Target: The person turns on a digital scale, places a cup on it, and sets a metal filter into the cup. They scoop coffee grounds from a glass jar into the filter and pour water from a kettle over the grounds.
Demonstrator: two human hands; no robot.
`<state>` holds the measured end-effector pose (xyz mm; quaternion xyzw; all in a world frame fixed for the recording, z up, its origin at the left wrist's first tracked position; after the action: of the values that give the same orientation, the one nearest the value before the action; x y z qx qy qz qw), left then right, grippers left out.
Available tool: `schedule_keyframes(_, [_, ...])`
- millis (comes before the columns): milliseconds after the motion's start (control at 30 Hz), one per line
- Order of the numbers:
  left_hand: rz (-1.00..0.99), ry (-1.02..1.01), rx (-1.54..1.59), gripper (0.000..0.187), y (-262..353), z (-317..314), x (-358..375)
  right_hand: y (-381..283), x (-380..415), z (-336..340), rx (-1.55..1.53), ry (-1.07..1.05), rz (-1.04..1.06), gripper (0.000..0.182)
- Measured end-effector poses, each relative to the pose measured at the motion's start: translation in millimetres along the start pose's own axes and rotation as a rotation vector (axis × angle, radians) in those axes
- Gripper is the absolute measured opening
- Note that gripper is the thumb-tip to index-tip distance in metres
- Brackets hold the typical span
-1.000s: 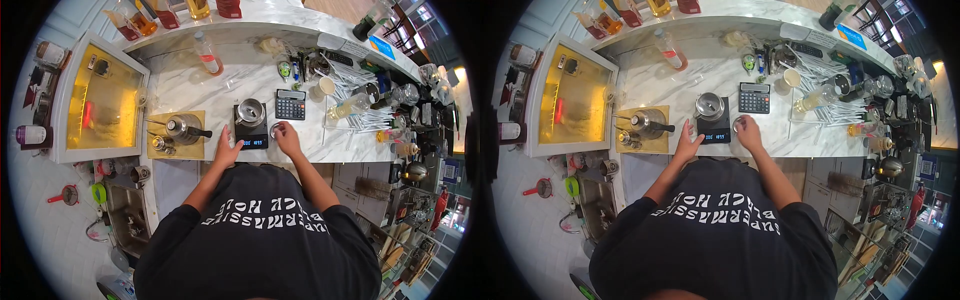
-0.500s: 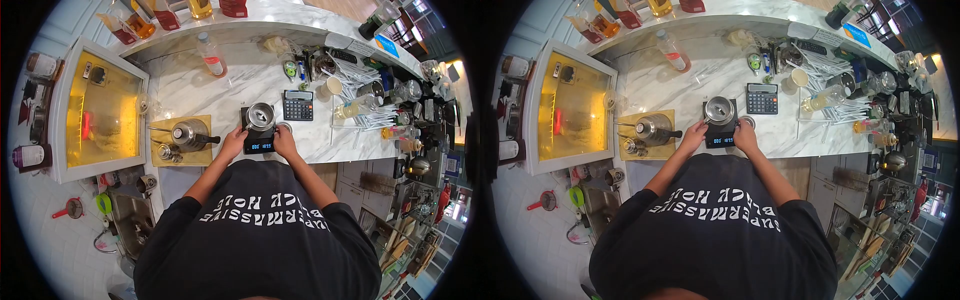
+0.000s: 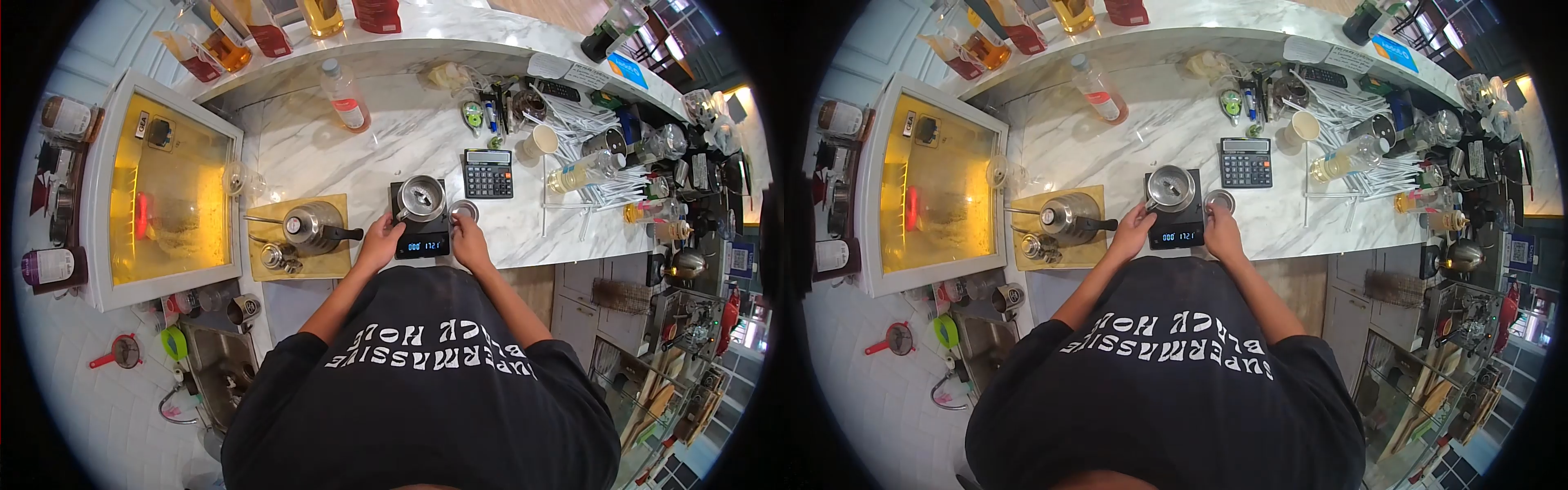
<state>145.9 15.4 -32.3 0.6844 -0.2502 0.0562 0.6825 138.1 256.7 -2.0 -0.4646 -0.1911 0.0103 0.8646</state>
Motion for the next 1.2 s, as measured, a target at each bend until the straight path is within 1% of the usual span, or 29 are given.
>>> schedule_keyframes(33, [0.017, 0.023, -0.073, 0.060, -8, 5, 0, 12, 2, 0, -0.001, 0.003, -0.001, 0.035])
schedule_keyframes(67, [0.033, 0.046, -0.146, 0.069, -17, 11, 1, 17, 4, 4, 0.061, 0.070, 0.060, 0.035])
schedule_keyframes(100, [0.033, 0.040, -0.148, 0.069, -16, 12, 6, 21, 7, 8, 0.125, 0.138, 0.119, 0.036])
schedule_keyframes(133, [0.034, 0.060, -0.170, 0.069, -9, 13, 14, 21, 10, 11, 0.124, 0.143, 0.113, 0.036])
schedule_keyframes(200, [0.035, 0.062, -0.196, 0.069, 3, 12, 32, 27, 16, 19, 0.051, 0.089, 0.023, 0.037])
schedule_keyframes(233, [0.009, 0.080, -0.175, 0.066, 9, 12, 42, 29, 20, 24, 0.050, 0.101, 0.012, 0.037])
schedule_keyframes(267, [-0.016, 0.100, -0.153, 0.063, 16, 12, 52, 31, 23, 31, -0.017, 0.121, 0.014, 0.036])
schedule_keyframes(300, [-0.015, 0.088, -0.156, 0.063, 30, 7, 64, 32, 25, 39, -0.084, 0.142, 0.018, 0.035])
schedule_keyframes(367, [-0.028, 0.145, 0.003, 0.056, 68, 3, 90, 32, 25, 58, -0.136, 0.150, -0.003, 0.034])
schedule_keyframes(400, [-0.027, 0.138, -0.001, 0.056, 83, 0, 98, 32, 23, 69, -0.185, 0.148, -0.014, 0.034])
schedule_keyframes(467, [-0.251, 0.244, 0.035, 0.045, 127, 2, 115, 25, 18, 96, -0.193, 0.184, 0.020, 0.031])
schedule_keyframes(500, [-0.255, 0.241, 0.031, 0.045, 146, -3, 119, 21, 14, 113, -0.188, 0.229, 0.042, 0.031])
schedule_keyframes(567, [-0.411, 0.328, 0.021, 0.039, 190, -9, 132, 8, 4, 148, -0.201, 0.290, 0.072, 0.031])
schedule_keyframes(600, [-0.414, 0.327, 0.018, 0.039, 200, -16, 132, -6, 1, 167, -0.202, 0.306, 0.073, 0.032])
schedule_keyframes(667, [-0.589, 0.368, -0.008, 0.034, 230, -27, 136, -12, -17, 197, -0.239, 0.345, 0.070, 0.033])
schedule_keyframes(700, [-0.634, 0.373, 0.017, 0.033, 242, -37, 134, -13, -31, 211, -0.241, 0.355, 0.080, 0.033])
schedule_keyframes(767, [-0.674, 0.343, -0.035, 0.034, 248, -54, 124, -14, -58, 241, -0.155, 0.466, 0.131, 0.034])
schedule_keyframes(800, [-0.697, 0.319, -0.082, 0.035, 253, -63, 118, -9, -77, 252, -0.163, 0.475, 0.139, 0.034])
schedule_keyframes(867, [-0.676, 0.315, -0.131, 0.033, 262, -84, 107, -3, -107, 271, 0.035, 0.559, 0.165, 0.030])
schedule_keyframes(900, [-0.622, 0.293, -0.113, 0.032, 256, -90, 98, -3, -118, 277, 0.099, 0.606, 0.127, 0.026])
schedule_keyframes(933, [-0.568, 0.273, -0.095, 0.031, 251, -97, 90, -1, -130, 282, 0.090, 0.611, 0.128, 0.026])
schedule_keyframes(1000, [-0.548, 0.248, -0.065, 0.030, 250, -109, 81, 8, -155, 290, 0.219, 0.575, -0.019, 0.024])
schedule_keyframes(1033, [-0.526, 0.246, -0.037, 0.030, 246, -111, 75, 5, -165, 292, 0.301, 0.584, 0.027, 0.026])
schedule_keyframes(1067, [-0.502, 0.245, -0.009, 0.030, 242, -112, 70, 9, -171, 294, 0.293, 0.582, 0.024, 0.026])
schedule_keyframes(1133, [-0.495, 0.245, -0.031, 0.031, 244, -116, 61, 0, -182, 290, 0.272, 0.443, 0.037, 0.029])
schedule_keyframes(1167, [-0.466, 0.260, -0.010, 0.031, 244, -118, 56, 7, -196, 283, 0.335, 0.371, 0.085, 0.031])
schedule_keyframes(1200, [-0.435, 0.273, 0.012, 0.032, 243, -119, 51, 6, -198, 285, 0.329, 0.369, 0.081, 0.031])
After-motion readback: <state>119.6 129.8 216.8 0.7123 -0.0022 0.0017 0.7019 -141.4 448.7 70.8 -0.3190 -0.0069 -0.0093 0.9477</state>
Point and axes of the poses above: each hand's wrist, its own x-axis away from the middle knuckle, its own z-axis out of the back of the hand, y = z × x, the point moved 8 cm from there along -x, towards the middle knuckle, and after that the axes turned 13 degrees about -y, right-handed, at the moved point
